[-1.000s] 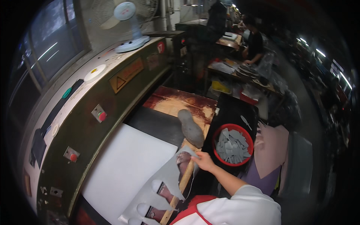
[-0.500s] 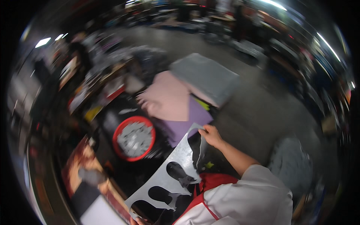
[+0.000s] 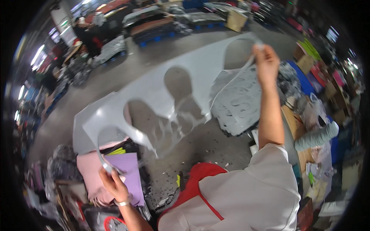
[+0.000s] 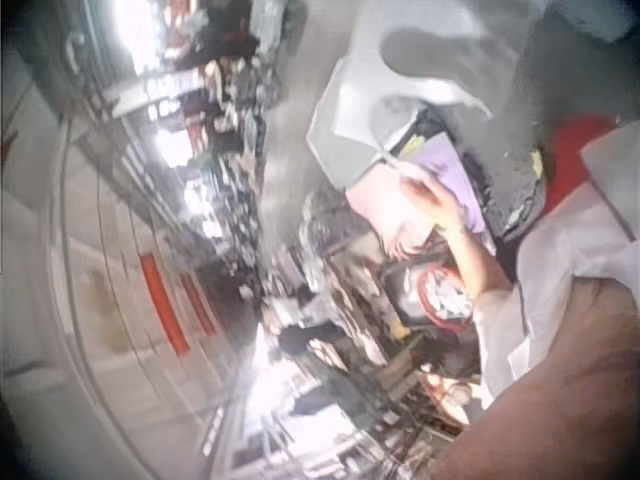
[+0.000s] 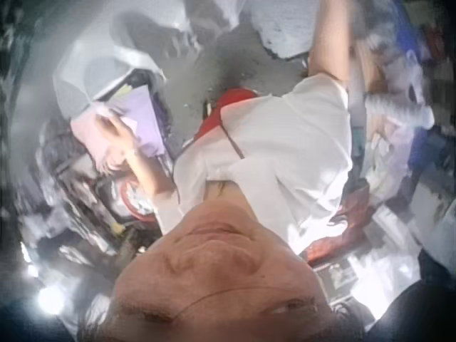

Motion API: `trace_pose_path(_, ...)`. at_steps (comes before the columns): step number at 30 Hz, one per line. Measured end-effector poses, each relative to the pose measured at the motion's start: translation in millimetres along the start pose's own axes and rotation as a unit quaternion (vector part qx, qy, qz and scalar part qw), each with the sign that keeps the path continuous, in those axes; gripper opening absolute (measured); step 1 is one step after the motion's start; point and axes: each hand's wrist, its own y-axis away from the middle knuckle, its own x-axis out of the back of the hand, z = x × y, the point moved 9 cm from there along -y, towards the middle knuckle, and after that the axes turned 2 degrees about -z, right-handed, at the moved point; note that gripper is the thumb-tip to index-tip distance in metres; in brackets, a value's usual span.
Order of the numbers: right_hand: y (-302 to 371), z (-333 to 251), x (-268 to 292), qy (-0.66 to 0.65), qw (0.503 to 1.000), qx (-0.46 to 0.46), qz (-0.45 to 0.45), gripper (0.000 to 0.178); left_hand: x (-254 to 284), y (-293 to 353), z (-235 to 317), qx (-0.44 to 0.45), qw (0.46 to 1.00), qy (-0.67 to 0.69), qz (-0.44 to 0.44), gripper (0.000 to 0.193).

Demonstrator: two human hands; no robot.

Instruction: The person places a shoe-shaped template on a sheet of gray material, presses it into a hydraulic press, and removes the cut piece. They repeat this cycle multiple times, stacking the cut pieces and discarding the leftover material. The person also briefly walks to collect more sheets and returns to continue cutting.

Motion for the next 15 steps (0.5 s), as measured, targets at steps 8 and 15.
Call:
trace_pose_path(8,-2.1,-25.0,229.4,0.229,0.939,0.128,0.220,0.015,-336.7,-181.5,50.0,-0.120,0.937,0.188,-0.268,0.013)
trace_pose_path(15,249.8,247.3,190.1,0.565,0.771,-0.278,-0.091,0.047,-561.1,-93.2,-129.3,0.157,0.859,-0.092,-0.478,0.035)
